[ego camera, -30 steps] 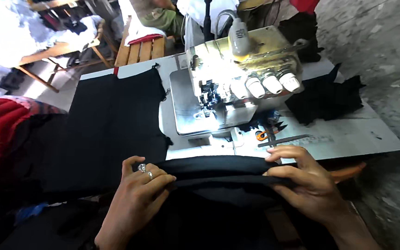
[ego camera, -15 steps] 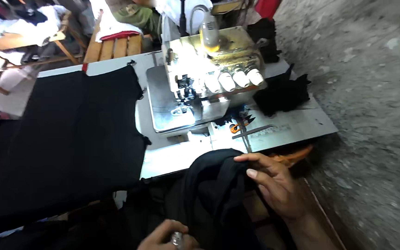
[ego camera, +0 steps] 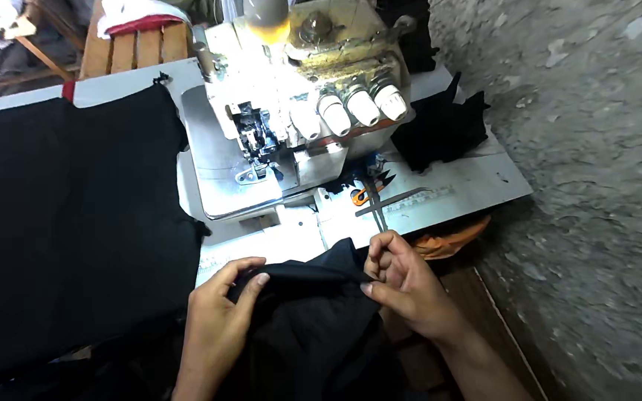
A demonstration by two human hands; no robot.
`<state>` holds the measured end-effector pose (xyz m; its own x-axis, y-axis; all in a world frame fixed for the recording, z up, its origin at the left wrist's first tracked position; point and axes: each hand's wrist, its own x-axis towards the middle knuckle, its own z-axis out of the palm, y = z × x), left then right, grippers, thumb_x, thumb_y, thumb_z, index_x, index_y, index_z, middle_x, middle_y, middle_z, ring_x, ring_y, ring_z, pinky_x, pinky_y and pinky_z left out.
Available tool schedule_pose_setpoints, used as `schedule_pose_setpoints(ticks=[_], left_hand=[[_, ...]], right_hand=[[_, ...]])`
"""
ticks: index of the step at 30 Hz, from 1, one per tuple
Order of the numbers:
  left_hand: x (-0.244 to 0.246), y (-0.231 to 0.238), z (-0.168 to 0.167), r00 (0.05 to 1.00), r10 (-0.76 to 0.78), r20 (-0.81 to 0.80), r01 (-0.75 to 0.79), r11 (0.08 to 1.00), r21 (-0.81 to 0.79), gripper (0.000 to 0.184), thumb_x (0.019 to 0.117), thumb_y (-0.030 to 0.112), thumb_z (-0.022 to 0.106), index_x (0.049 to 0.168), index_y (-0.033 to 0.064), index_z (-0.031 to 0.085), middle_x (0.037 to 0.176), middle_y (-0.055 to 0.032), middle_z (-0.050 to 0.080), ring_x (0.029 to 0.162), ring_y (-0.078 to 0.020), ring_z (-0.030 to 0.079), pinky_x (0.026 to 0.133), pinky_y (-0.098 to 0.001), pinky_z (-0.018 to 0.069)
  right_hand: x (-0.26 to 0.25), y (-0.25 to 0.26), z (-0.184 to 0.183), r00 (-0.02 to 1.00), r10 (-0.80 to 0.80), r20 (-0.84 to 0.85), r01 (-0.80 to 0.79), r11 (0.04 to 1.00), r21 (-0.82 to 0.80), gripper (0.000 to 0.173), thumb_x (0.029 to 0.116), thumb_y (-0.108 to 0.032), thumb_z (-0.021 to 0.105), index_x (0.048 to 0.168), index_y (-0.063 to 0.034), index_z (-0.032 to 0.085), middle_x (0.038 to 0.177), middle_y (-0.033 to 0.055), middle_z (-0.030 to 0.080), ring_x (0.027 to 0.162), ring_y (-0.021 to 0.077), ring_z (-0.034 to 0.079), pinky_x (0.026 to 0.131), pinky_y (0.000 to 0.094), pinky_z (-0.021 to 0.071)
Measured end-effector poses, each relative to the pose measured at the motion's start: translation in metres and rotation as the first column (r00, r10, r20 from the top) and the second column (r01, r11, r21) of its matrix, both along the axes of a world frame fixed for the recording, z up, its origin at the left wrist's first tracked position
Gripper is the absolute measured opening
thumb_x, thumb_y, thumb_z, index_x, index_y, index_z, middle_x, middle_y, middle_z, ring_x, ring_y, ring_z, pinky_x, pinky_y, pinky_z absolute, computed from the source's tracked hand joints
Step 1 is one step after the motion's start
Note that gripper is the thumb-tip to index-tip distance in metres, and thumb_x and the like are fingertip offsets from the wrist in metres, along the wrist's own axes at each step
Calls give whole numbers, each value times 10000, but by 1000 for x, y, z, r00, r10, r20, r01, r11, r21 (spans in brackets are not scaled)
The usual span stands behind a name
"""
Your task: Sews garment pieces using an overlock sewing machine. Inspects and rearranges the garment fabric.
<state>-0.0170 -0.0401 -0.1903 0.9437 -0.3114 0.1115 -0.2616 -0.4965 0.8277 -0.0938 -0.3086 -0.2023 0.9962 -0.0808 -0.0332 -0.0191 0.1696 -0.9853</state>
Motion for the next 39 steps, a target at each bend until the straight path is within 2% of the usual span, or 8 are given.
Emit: schedule_pose_setpoints(ticks=[6,9,26,29,32,35,37,39], left_hand=[[9,3,-1,999,47,-13,-46,998,47,200,941,264,687,1100,156,744,983,92,756,889,11,703,798,-165,587],[10,1,-3,998,50,-30,-49,999,22,202,940,244,694,1102,134,745,984,73,762,888,-9,712,801,-174,596],[10,-5,-4,997,40,71,-46,994,98,219,956,278,659,1103,146,753,1030,68,761,955,-8,706,838,-190,589],[-6,0,28,959,13,283,-65,982,177,255,989,262,642,1164,106,741,1181,-43,733,1145,-113,641,958,-291,509],[-40,11,67,963,-124,240,102,990,102,247,997,337,677,1193,187,687,1206,44,700,1212,-44,605,1085,-276,464],[-76,17,63,938,-323,125,277,916,291,383,950,421,722,1243,174,714,1241,-15,727,1235,-125,619,1223,-498,211],[-90,25,44,936,-344,73,278,851,445,296,960,325,705,1204,163,749,1132,-20,768,1115,-161,691,1169,-617,210],[-92,34,33,943,-318,100,243,862,446,184,962,202,669,1102,161,783,936,-19,769,936,-158,702,1123,-579,252]], right_hand=[[11,-3,-3,966,101,-237,-52,978,202,43,927,-103,699,965,-104,678,746,-21,694,595,58,662,558,223,586],[13,-4,-5,966,92,-241,-33,971,238,108,994,-146,653,917,-99,713,747,-11,704,616,51,673,587,216,597],[14,-5,-3,967,83,-242,-13,961,278,135,1032,-116,587,945,-79,682,747,9,722,641,80,707,626,234,616],[13,-4,-2,968,77,-239,-13,965,260,132,1030,-129,590,947,-87,685,751,4,726,642,78,709,617,228,613],[11,-4,-2,967,69,-245,-5,967,253,131,1032,-141,596,948,-89,684,750,10,726,645,82,709,619,230,612],[12,-3,-1,973,50,-226,2,975,224,127,1028,-152,606,951,-93,688,747,11,720,640,89,707,617,239,615],[12,0,2,983,3,-183,24,989,144,111,1016,-151,621,957,-93,694,763,6,719,640,98,708,619,253,625],[12,1,7,996,-81,-21,80,995,-60,55,981,-138,675,982,-89,700,820,-16,727,681,76,712,630,236,630]])
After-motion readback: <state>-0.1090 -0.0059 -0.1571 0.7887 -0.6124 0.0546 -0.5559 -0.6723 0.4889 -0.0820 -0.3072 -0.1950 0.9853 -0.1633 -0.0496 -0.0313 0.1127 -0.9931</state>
